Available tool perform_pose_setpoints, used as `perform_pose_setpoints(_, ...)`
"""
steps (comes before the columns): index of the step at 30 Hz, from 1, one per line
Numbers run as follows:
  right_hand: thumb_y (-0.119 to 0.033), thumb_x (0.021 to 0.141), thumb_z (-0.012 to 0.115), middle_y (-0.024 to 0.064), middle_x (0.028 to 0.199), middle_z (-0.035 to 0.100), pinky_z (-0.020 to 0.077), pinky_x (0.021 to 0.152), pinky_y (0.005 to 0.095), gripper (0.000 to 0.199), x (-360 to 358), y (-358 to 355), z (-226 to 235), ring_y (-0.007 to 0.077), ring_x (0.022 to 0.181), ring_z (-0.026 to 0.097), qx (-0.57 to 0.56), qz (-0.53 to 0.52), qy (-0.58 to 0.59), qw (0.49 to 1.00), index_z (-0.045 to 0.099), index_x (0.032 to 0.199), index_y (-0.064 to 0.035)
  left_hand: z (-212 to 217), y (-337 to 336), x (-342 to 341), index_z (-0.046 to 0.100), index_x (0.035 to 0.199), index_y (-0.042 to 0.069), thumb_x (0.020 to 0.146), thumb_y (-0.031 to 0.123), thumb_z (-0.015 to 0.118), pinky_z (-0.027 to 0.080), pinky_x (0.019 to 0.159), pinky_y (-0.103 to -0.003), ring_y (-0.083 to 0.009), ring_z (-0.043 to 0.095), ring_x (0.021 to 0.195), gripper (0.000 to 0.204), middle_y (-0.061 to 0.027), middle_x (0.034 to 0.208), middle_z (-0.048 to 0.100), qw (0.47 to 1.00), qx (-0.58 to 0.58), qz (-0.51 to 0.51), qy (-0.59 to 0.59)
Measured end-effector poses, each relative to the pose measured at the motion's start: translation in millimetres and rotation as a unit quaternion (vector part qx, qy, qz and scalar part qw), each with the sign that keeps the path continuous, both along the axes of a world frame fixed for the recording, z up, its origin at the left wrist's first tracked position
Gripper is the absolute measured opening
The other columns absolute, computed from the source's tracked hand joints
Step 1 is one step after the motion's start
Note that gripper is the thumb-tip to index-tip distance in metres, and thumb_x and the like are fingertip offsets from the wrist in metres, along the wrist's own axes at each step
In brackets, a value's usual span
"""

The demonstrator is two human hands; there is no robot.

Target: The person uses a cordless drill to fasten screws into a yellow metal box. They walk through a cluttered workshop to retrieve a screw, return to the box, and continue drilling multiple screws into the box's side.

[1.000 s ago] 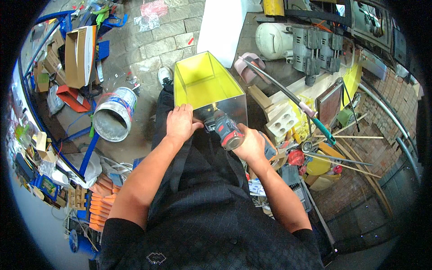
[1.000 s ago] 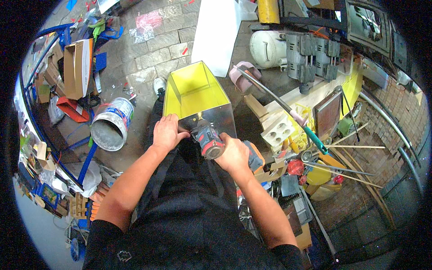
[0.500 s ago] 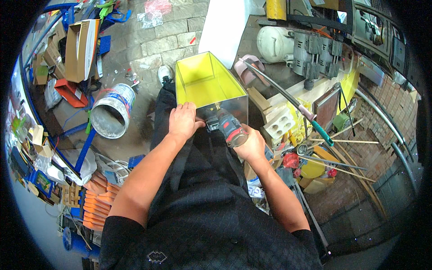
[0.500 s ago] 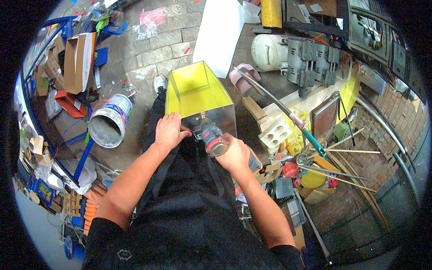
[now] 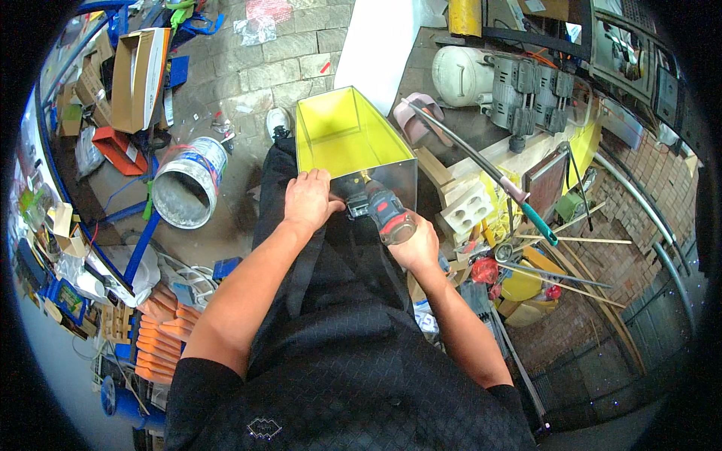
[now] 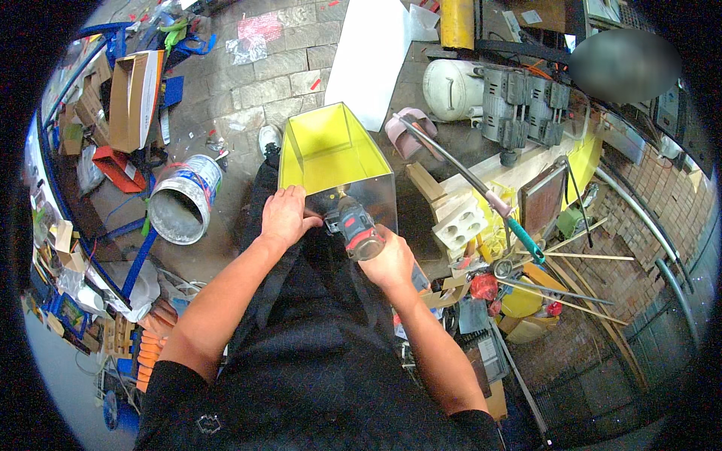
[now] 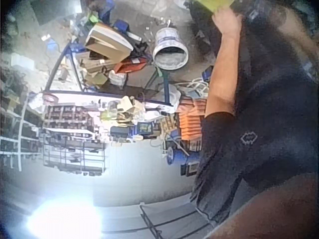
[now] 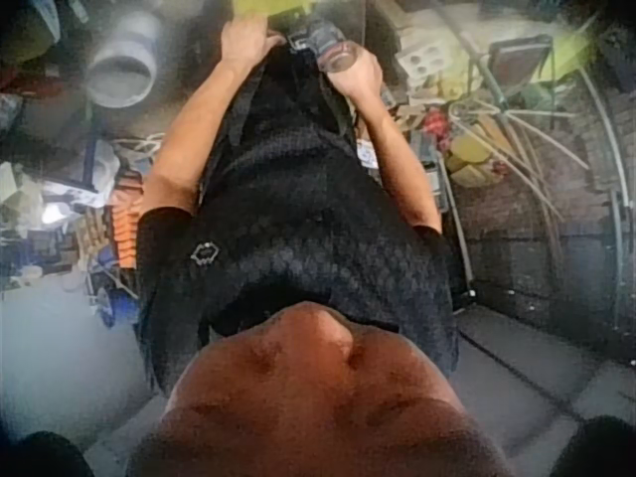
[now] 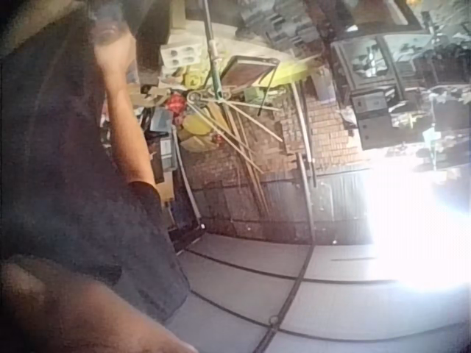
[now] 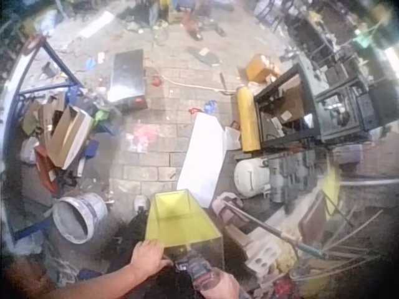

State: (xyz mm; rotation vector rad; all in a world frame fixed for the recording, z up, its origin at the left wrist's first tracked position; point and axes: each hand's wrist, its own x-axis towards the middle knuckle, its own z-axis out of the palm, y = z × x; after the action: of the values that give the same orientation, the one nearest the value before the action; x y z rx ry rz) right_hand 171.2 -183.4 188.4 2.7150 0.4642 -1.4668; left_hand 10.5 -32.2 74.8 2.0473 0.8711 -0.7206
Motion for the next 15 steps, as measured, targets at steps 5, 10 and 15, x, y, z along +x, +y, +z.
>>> perform_pose_setpoints(5,-0.038,0.078,0.085,0.0236,0.098,0.077,0.0586,0.086,0.0494,0.043,-6,-5,-3,0.0446,0.099,0.074,-0.006,-0.016,-0.006,1.000,0.076,0.106,-0.0077,2,2,1,0.067,0.117,0.004,0.074,0.039,0.093,0.052,0.099,-0.046,-0.0322,0.065,0.119,0.062,-0.0138,0.119,0.071,1.000,-0.004,0.004,0.000)
perform_pose_setpoints(10,-0.025,0.079,0.081,0.0245,0.093,0.076,0.0584,0.083,0.0466,0.031,-12,-10,-6,0.0447,0.096,0.074,0.023,-0.056,-0.039,0.997,0.075,0.100,-0.0024,2,1,1,0.067,0.116,0.003,0.073,0.038,0.093,0.052,0.099,-0.047,-0.0326,0.065,0.120,0.062,-0.0142,0.120,0.071,1.000,-0.002,0.008,-0.007)
perform_pose_setpoints(15,-0.026,0.078,0.083,0.0252,0.093,0.076,0.0582,0.083,0.0482,0.033,-12,-6,-3,0.0459,0.095,0.073,0.023,-0.048,-0.028,0.998,0.074,0.100,-0.0029,2,2,2,0.067,0.116,0.003,0.073,0.039,0.093,0.052,0.100,-0.046,-0.0326,0.066,0.120,0.062,-0.0146,0.120,0.071,1.000,-0.007,0.014,-0.008)
